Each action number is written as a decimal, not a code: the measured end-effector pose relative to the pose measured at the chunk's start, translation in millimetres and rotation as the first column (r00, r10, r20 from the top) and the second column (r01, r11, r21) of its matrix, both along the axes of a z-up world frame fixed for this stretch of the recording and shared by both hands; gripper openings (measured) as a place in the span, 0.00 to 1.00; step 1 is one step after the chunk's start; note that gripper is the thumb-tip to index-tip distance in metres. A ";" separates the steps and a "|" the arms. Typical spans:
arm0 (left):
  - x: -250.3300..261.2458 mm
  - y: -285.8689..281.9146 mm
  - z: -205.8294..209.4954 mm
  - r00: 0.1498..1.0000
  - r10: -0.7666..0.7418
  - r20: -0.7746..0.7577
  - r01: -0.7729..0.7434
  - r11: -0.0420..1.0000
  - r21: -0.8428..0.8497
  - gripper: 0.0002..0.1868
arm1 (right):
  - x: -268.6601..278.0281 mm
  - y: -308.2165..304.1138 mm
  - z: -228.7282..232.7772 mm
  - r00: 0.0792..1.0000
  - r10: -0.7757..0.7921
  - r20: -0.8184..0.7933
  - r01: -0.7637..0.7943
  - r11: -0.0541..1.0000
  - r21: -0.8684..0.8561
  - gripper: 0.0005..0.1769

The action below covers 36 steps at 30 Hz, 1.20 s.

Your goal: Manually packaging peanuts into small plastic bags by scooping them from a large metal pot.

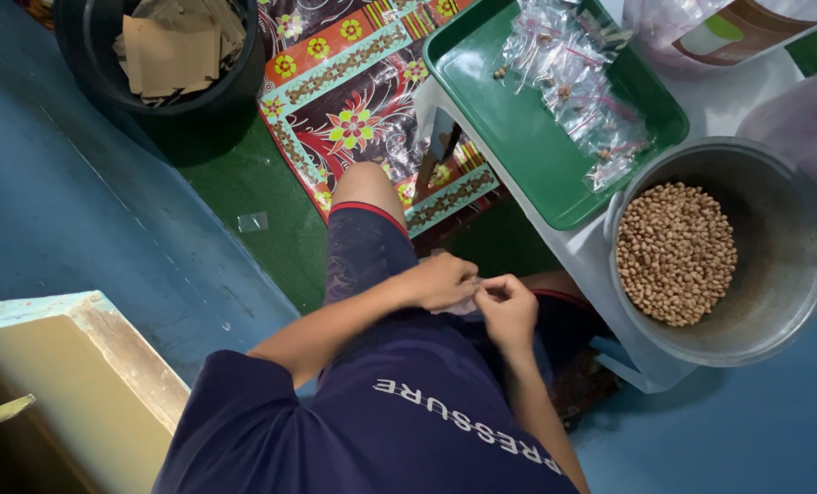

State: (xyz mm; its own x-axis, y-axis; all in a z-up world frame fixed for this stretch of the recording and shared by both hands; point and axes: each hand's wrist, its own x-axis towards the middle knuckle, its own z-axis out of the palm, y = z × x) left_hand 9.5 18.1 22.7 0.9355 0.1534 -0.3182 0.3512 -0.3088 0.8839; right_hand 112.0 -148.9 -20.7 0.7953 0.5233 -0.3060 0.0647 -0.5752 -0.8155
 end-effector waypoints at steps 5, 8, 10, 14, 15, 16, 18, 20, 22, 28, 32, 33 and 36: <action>8.8 -13.3 -39.1 0.998 0.047 0.029 -0.051 0.985 0.167 0.13 | 8.8 2.6 -12.9 0.997 0.025 0.073 -0.018 0.995 -0.096 0.08; 8.1 -18.7 -33.6 0.991 0.110 0.082 -0.127 0.962 0.243 0.12 | 10.8 0.2 -17.4 0.996 0.025 0.086 -0.018 0.997 -0.080 0.07; 8.2 -19.2 -31.2 0.982 0.136 0.131 -0.169 0.942 0.290 0.13 | 11.4 -0.2 -19.3 0.994 0.026 0.107 -0.017 0.997 -0.078 0.07; 8.9 -14.8 -35.5 0.989 0.087 0.120 -0.124 0.928 0.352 0.12 | 6.3 -0.3 -9.1 0.989 0.026 0.145 -0.018 0.998 -0.058 0.07; 9.0 -12.2 -36.3 0.994 0.044 0.095 -0.077 0.925 0.372 0.13 | 5.0 0.5 -4.1 0.987 0.022 0.157 -0.012 0.998 -0.062 0.06; 9.4 -12.1 -29.9 0.995 0.043 0.094 -0.075 0.926 0.371 0.13 | 4.8 0.4 -5.3 0.988 0.021 0.155 -0.011 0.998 -0.063 0.06; 11.3 -11.6 -17.3 0.992 0.060 0.111 -0.096 0.928 0.361 0.11 | 5.0 0.2 -7.5 0.991 -0.025 0.130 0.021 0.999 0.034 0.09; 6.2 -8.5 5.2 0.976 0.083 0.203 -0.139 0.949 0.283 0.08 | 3.2 3.9 3.3 0.995 -0.034 -0.093 0.052 0.979 0.197 0.21; 0.9 -5.9 25.4 0.951 0.108 0.290 -0.170 0.966 0.197 0.05 | 6.1 0.4 4.4 0.952 -0.008 -0.307 0.120 0.931 0.345 0.35; -6.8 4.8 50.4 0.892 0.217 0.397 -0.186 0.976 -0.116 0.06 | 21.6 -22.0 -17.6 0.586 0.313 -0.747 0.266 0.797 0.543 0.31; -8.7 7.1 68.1 0.861 0.248 0.444 -0.152 0.959 -0.240 0.08 | 31.6 -31.7 -20.0 0.659 0.177 -0.731 0.421 0.718 0.554 0.12; -9.9 7.2 72.1 0.845 0.275 0.459 -0.157 0.947 -0.280 0.08 | 33.8 -33.9 -17.4 0.710 0.137 -0.691 0.429 0.693 0.579 0.09; -10.9 11.1 64.7 0.824 0.295 0.484 -0.143 0.934 -0.327 0.07 | 35.6 -36.5 23.2 0.799 0.037 -0.600 0.421 0.679 0.602 0.11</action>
State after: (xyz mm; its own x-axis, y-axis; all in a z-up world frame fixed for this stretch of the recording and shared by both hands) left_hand -1.4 29.2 87.4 0.9233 0.3559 0.1442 -0.1512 -0.0082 0.9885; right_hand 147.6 -185.4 2.4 0.7241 0.6090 -0.3237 -0.5410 0.2104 -0.8143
